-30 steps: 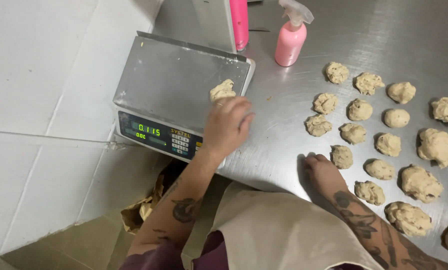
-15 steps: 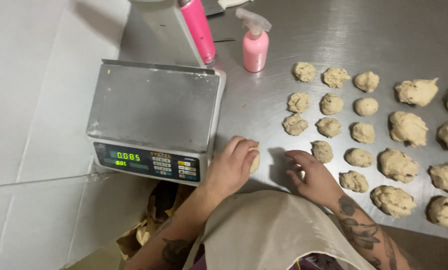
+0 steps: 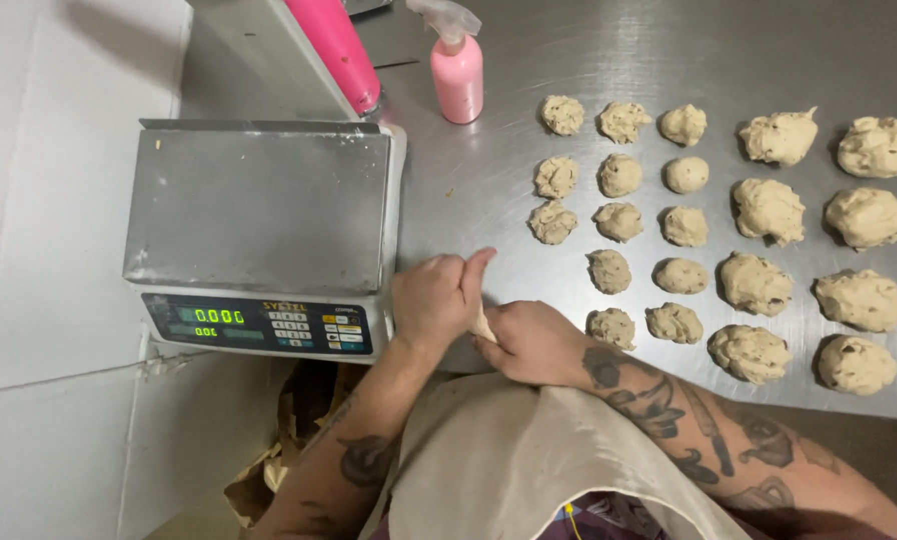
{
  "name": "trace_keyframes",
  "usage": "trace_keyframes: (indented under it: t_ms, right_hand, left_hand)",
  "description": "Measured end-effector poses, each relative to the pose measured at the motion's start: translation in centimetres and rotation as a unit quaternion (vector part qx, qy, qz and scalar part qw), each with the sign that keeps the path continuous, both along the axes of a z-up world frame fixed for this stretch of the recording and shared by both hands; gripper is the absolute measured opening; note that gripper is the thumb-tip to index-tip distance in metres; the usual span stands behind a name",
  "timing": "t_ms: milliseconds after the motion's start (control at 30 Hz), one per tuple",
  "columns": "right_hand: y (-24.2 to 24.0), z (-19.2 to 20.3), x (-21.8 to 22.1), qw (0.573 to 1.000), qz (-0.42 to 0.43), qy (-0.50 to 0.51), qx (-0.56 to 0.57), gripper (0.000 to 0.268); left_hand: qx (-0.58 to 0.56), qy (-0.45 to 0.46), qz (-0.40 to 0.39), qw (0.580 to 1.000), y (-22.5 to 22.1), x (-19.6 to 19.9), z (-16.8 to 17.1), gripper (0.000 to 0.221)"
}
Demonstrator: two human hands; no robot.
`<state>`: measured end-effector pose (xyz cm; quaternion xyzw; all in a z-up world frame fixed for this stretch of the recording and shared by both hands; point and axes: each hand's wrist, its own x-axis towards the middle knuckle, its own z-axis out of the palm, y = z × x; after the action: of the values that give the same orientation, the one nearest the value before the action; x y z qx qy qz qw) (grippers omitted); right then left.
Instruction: Weighing dough portions on a digital scale and rolling them into uniform balls on a metal work surface.
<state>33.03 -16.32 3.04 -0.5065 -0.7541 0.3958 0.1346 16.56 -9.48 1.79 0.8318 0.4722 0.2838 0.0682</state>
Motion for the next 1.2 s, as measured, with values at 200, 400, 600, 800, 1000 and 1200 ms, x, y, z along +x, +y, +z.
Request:
trace_keyframes:
  t_ms: [200, 400, 600, 800, 1000, 1200]
  right_hand:
    - [-0.4, 6.4, 0.6, 0.978, -0.009, 0.207, 0.011, 0.025]
    - [2.9, 3.6, -0.5, 0.958, -0.081, 0.248, -0.119, 0.075]
    - [7.6, 5.2, -5.4, 0.975, 0.002, 0.223, 0.020, 0.082]
    - [-0.5, -3.8, 0.1, 0.955, -0.135, 0.187, -0.184, 0.031]
    - [-6.0, -3.7, 3.3, 0.890, -0.200, 0.255, -0.321, 0.028]
    - [-6.0, -5.6, 6.8, 0.914, -0.301, 0.217, -0.165, 0.016]
  left_hand:
    - [-0.354, 0.012, 0.051, 0.934, -1.1, -2.3, -1.5, 0.075]
    - [-0.443, -0.110, 0.088, 0.885, -8.1, -3.8, -8.7, 0.051]
    - [-0.578, -0.221, 0.040, 0.784, -8.3, -5.8, -0.6, 0.043]
    - [-0.593, -0.151, -0.094, 0.785, -7.5, -5.8, 4.6, 0.068]
    - [-0.638, -0.167, -0.159, 0.734, -7.6, -4.9, 4.2, 0.060]
    - [-0.508, -0.250, -0.078, 0.821, -7.3, -5.7, -0.6, 0.042]
